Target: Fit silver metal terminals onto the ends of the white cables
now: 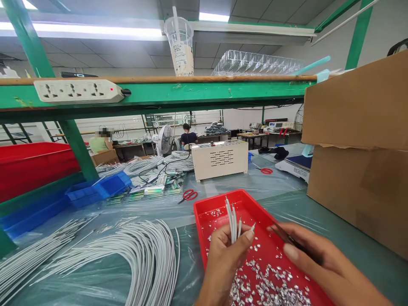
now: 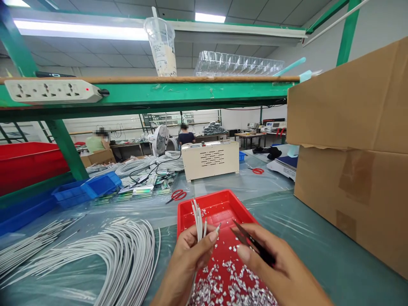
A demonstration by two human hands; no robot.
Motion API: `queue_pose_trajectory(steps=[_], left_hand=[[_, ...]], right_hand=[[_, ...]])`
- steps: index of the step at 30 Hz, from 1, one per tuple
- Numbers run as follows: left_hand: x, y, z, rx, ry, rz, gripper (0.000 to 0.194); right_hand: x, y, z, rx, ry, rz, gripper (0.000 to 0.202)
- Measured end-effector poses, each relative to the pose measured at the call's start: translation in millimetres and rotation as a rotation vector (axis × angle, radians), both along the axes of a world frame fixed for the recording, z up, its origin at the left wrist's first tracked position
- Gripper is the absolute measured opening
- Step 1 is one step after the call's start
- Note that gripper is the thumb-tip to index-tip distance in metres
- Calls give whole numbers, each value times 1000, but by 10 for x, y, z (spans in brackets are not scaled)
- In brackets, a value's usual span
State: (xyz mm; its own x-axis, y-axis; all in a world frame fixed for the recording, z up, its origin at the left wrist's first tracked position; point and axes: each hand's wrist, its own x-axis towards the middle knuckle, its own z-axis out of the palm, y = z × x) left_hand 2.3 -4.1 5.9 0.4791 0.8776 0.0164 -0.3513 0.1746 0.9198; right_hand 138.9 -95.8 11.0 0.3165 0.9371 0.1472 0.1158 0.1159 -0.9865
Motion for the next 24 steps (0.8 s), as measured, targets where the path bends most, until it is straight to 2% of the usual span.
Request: queue_pose_trajectory(steps=[2,5,11,15,24], left_hand=[[-11,0,19,-13,0,15,28],[-26,4,33,-21,13,34,28],[-33,-9,36,-30,7,34,24],[-32,-16,28,-25,16,25,24],[-29,-12,16,24,41,-5,19]], right_hand=[[-128,170,72,37,-13,-39,36],[-188,265,45,84,-55,-122,29],[-185,191,-39,87,-75,-13,24],[-196,194,-20,88,-70,-23,19],[-133,213,-60,82,-102,82,25]])
